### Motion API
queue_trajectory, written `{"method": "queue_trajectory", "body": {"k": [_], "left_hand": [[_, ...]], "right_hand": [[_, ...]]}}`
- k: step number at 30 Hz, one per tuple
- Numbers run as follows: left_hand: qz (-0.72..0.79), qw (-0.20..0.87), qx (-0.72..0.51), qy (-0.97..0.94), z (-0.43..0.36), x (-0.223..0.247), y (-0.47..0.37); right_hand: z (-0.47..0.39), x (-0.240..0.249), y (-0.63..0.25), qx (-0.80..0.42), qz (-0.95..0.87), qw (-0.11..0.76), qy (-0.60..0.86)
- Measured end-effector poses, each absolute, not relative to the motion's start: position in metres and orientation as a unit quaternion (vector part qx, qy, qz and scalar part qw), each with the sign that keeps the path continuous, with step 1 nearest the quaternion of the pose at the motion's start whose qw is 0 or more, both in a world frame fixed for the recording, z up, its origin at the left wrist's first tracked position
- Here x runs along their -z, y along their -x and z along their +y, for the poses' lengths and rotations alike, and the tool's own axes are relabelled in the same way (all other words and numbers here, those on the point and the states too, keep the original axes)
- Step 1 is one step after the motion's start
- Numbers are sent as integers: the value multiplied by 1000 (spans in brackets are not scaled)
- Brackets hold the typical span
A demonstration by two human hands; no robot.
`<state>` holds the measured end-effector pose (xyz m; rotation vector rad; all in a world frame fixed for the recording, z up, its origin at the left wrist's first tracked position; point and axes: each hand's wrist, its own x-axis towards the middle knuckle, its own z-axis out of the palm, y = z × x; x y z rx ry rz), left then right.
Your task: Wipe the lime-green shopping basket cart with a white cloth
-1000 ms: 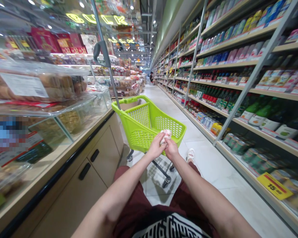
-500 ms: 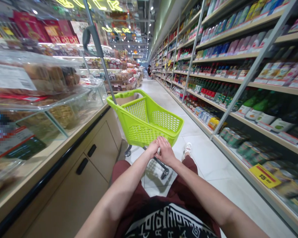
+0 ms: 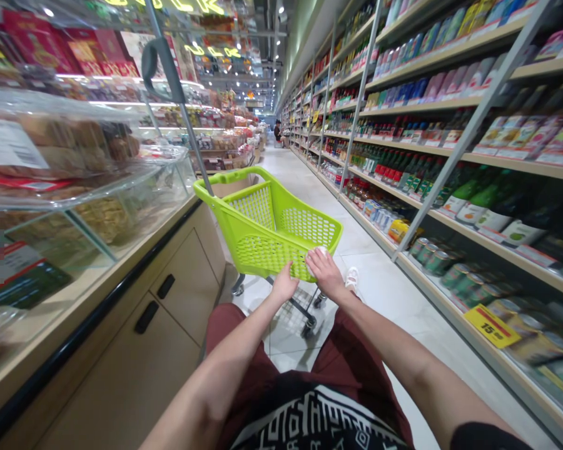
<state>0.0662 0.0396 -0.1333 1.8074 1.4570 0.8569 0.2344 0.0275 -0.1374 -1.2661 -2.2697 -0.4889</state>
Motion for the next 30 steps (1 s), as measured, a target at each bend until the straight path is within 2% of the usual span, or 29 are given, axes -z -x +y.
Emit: {"method": "queue_trajectory", "body": {"k": [2,6,8,11,13,16,21,24,30], "left_hand": [[557,253,-287,-737,34,141,-64],[540,183,-184,-800,19,147,-67],[534,155,-142,-819,15,147,-71],[544,115,-115,-823,15,145,-75],[556,94,-107,-819,17,144,-77],[554,79,-92,-823,17,143,-78],[528,67,-70,-844,12,143,-77],[528,63,-64,-845,15,146,-72],[587,41,-84,-804,32,145,-55]], "right_hand": [[25,162,-241,171,-850,209,452],[13,203,-246,146,-868,180,439],[8,198,-244,143,-865,207,434],[9,163,-239,155,-842,268,441],[17,139,-235,163,-829,280,456],[29,131,-232,165,-836,249,460],[30,180,-231,150,-867,173,443],[24,195,-230,143,-872,155,441],[38,140,-213,163,-871,217,410]]}}
